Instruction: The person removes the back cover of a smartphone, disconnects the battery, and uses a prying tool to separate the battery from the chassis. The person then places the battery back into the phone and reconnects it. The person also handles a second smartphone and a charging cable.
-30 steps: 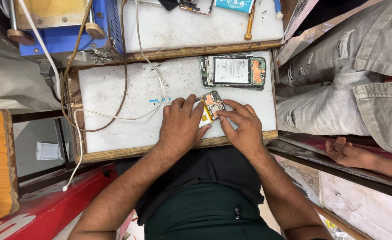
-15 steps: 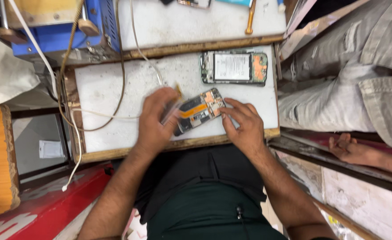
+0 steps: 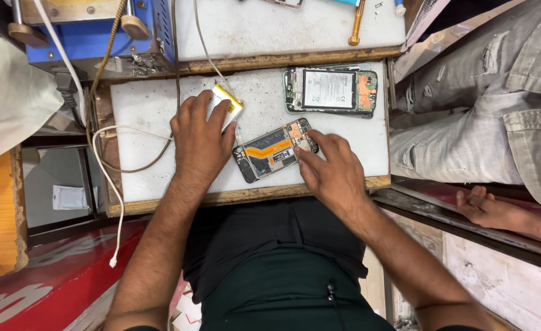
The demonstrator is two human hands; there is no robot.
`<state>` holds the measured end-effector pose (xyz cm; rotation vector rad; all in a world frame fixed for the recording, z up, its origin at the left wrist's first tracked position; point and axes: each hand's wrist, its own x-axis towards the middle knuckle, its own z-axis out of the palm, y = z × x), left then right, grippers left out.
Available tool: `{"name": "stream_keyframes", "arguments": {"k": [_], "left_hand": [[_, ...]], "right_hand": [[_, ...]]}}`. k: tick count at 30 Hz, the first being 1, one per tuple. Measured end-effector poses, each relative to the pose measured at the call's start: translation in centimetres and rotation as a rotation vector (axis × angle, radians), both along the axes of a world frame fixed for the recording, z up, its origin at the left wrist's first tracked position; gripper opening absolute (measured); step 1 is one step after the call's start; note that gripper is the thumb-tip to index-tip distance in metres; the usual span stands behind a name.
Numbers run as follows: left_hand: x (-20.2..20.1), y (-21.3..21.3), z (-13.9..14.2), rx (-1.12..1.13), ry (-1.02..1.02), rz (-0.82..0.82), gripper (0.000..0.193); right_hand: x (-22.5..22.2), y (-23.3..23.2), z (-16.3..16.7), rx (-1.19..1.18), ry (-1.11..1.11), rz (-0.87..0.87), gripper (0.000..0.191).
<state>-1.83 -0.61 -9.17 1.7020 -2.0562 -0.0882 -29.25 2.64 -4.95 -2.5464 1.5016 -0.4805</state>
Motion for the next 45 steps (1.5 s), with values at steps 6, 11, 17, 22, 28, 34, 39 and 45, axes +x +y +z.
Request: {"name": "stream_keyframes", "arguments": {"k": [6, 11, 17, 22, 28, 34, 39, 45], "left_hand": [[0.1, -0.3, 0.6, -0.007, 0.058, -0.009, 0.047], [-0.1, 0.6, 1.7, -0.055, 0.206, -0.034, 0.055], [-1.5, 2.9, 2.4, -0.021, 0.268, -0.202, 0.051], [-3.6, 3.7, 2.1, 0.046, 0.267, -0.36, 0.043], [-5.7, 3.7, 1.4, 0.107, 0.186, -0.4, 0.039], [-5.6, 3.6, 1.5, 0.136, 0.093, -0.422, 0.04], [-5.6, 3.5, 1.1, 0.136, 0.085, -0.442, 0.042], [-6.5, 3.7, -0.2, 0.056, 0.06, -0.398, 0.036]], "right_hand": [[-0.1, -0.1, 0.7, -0.007, 0.125, 0.026, 0.031], [0.4, 0.2, -0.5, -0.039, 0.052, -0.039, 0.028], [0.7, 0.3, -0.6, -0.018, 0.016, -0.082, 0.042], [0.1, 0.2, -0.7, 0.044, -0.055, -0.068, 0.042], [-1.7, 0.2, -1.4, 0.084, -0.347, -0.095, 0.036], [-1.8, 1.6, -1.5, 0.003, -0.196, -0.019, 0.039], [-1.8, 1.7, -1.3, -0.009, -0.115, -0.001, 0.038], [-1.3, 1.8, -1.3, -0.037, -0.064, -0.01, 0.034]]}}
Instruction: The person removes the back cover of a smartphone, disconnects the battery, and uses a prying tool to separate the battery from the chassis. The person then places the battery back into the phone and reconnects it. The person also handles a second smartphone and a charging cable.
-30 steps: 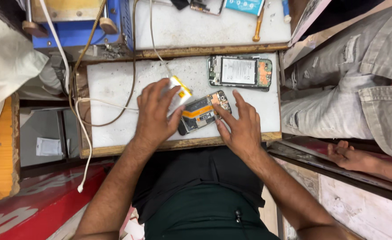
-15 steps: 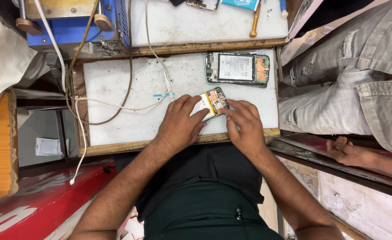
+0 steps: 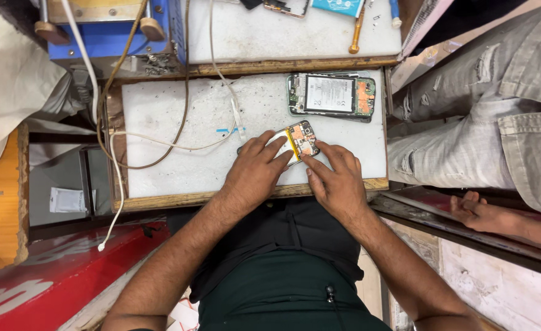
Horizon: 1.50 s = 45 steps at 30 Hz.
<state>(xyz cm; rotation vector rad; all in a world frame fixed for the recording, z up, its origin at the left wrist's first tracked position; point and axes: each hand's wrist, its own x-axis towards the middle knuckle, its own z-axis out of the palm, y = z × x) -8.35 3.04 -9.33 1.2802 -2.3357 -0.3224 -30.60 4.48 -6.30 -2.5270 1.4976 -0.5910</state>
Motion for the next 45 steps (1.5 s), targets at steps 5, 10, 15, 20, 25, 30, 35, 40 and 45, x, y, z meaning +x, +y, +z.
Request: {"name": "stream_keyframes", "arguments": {"k": [5, 10, 15, 20, 25, 30, 35, 40, 45], "left_hand": [[1.3, 0.9, 1.0, 0.054, 0.103, -0.016, 0.041], [4.4, 2.5, 2.7, 0.111, 0.113, 0.135, 0.052], [5.7, 3.2, 2.7, 0.187, 0.019, 0.171, 0.06], [5.1, 2.8, 2.4, 0.177, 0.002, 0.144, 0.056], [5.4, 2.6, 2.9, 0.187, 0.039, 0.126, 0.054], [5.5, 2.7, 3.0, 0.127, 0.071, 0.114, 0.054], [5.6, 2.7, 2.8, 0.093, 0.093, 0.099, 0.055], [6.0, 1.9, 2.2, 0.069, 0.086, 0.097, 0.049], [5.7, 1.3, 1.8, 0.069, 0.022, 0.119, 0.039]], "right_hand": [[0.1, 0.1, 0.3, -0.033, 0.045, 0.017, 0.036], [-0.1, 0.1, 0.1, -0.024, 0.076, 0.028, 0.038], [-0.1, 0.0, -0.5, -0.031, 0.089, 0.037, 0.038], [0.0, -0.1, -0.3, -0.024, 0.078, 0.034, 0.039], [0.5, 0.0, 0.4, -0.017, 0.05, 0.012, 0.041], [0.8, -0.2, 0.7, -0.018, 0.081, 0.019, 0.042], [0.6, -0.3, 0.7, -0.005, 0.069, 0.029, 0.041], [-0.1, -0.2, 0.5, 0.052, -0.008, 0.016, 0.046], [-0.3, -0.1, 0.2, 0.079, 0.034, 0.017, 0.046]]}}
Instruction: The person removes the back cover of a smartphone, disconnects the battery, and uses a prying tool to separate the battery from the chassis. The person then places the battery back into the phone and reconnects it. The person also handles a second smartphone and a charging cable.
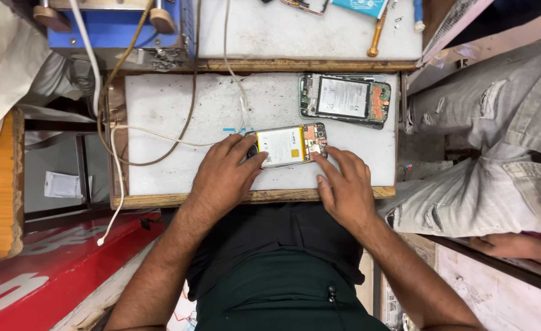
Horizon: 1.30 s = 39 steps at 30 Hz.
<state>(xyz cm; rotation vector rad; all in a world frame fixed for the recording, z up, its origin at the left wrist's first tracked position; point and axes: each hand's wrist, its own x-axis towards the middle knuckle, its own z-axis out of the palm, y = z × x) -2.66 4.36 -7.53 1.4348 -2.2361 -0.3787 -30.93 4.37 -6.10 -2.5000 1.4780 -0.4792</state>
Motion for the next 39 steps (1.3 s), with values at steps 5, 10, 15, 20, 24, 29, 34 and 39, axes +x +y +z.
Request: {"name": "stream_keyframes", "arguments": {"k": [5, 10, 15, 20, 24, 29, 34, 39], "left_hand": [[-0.3, -0.1, 0.2, 0.002, -0.039, 0.004, 0.031], [-0.4, 0.1, 0.1, 0.013, -0.019, 0.012, 0.034], [-0.5, 0.1, 0.2, 0.017, -0.005, 0.016, 0.033], [-0.3, 0.3, 1.3, 0.013, 0.012, 0.004, 0.035], [0.5, 1.3, 2.4, -0.02, 0.153, 0.052, 0.031], [4.5, 3.2, 4.0, -0.118, 0.336, 0.413, 0.029], [11.2, 5.1, 5.2, -0.386, 0.641, 0.741, 0.034], [13.9, 6.2, 5.7, -0.37, 1.085, 0.692, 0.045]], "right_hand": [[0.3, -0.2, 0.1, 0.001, 0.067, 0.011, 0.043], [0.1, -0.6, 0.2, 0.012, 0.081, 0.025, 0.04], [0.2, -0.4, 0.4, 0.005, 0.121, 0.036, 0.041], [0.6, -0.3, 1.6, -0.032, 0.23, 0.063, 0.042], [1.0, -1.2, 3.0, 0.007, 0.262, 0.076, 0.039], [1.2, -2.0, 4.5, 0.116, 0.238, 0.078, 0.037], [0.9, -1.7, 4.6, 0.075, 0.083, 0.034, 0.038], [0.1, -0.8, 2.9, -0.024, -0.19, -0.105, 0.029]]}}
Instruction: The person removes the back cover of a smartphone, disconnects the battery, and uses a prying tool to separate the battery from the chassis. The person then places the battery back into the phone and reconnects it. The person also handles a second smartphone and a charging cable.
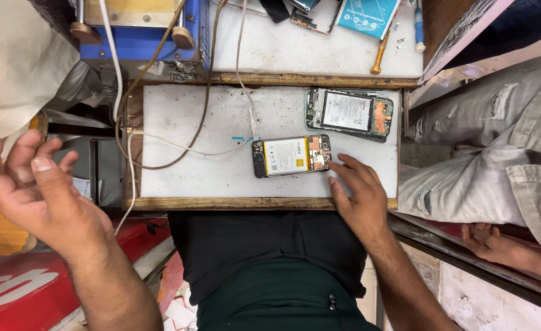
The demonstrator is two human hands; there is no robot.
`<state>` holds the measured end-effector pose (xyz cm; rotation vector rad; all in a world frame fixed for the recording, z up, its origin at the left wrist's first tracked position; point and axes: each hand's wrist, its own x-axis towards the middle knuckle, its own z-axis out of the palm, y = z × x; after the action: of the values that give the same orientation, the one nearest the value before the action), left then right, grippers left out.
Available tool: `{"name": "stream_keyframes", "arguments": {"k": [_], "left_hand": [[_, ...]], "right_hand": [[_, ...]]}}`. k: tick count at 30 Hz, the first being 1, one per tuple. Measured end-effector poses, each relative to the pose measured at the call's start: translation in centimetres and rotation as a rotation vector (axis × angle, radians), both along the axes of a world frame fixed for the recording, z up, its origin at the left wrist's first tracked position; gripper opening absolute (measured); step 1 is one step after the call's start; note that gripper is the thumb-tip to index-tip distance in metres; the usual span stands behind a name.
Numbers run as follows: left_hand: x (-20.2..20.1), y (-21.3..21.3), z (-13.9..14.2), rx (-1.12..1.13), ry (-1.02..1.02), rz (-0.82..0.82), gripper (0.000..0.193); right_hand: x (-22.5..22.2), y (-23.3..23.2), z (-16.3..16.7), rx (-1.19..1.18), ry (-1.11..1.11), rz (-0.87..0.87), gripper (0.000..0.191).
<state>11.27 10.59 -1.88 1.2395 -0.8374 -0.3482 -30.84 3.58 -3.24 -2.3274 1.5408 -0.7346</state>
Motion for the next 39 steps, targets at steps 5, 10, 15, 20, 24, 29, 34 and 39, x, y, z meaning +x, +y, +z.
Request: {"name": "stream_keyframes", "arguments": {"k": [5, 10, 15, 20, 24, 29, 34, 39], "left_hand": [[-0.1, -1.7, 0.8, -0.077, 0.304, -0.124, 0.04], [-2.1, -3.5, 1.9, -0.009, 0.216, -0.296, 0.032], [-5.5, -5.5, 5.2, 0.114, 0.089, -0.492, 0.036], [-9.3, -6.2, 10.3, 0.122, -0.259, -0.671, 0.04], [-11.4, -3.5, 13.2, -0.221, -0.558, -1.14, 0.038], [-17.4, -1.7, 11.7, -0.457, -0.401, -1.71, 0.026], [-20.6, -0.2, 9.2, -0.525, -0.532, -1.661, 0.027], [-20.9, -0.1, 11.4, -0.536, -0.491, -1.514, 0.028]], "right_hand": [[-0.3, 0.8, -1.9, 0.132, -0.304, -0.187, 0.009], [0.5, 1.0, -3.3, 0.156, -0.453, -0.182, 0.008], [-0.3, 0.9, -3.7, 0.2, -0.52, -0.171, 0.018], [-1.2, 0.9, -4.7, 0.181, -0.54, -0.102, 0.035], [-1.6, 0.8, -5.2, 0.213, -0.665, -0.063, 0.03], [-1.7, 0.4, -5.2, 0.247, -0.809, -0.006, 0.031], [-1.7, 0.2, -4.9, 0.285, -0.8, -0.018, 0.038], [-2.2, 0.9, -5.4, 0.291, -0.708, -0.085, 0.026]]}}
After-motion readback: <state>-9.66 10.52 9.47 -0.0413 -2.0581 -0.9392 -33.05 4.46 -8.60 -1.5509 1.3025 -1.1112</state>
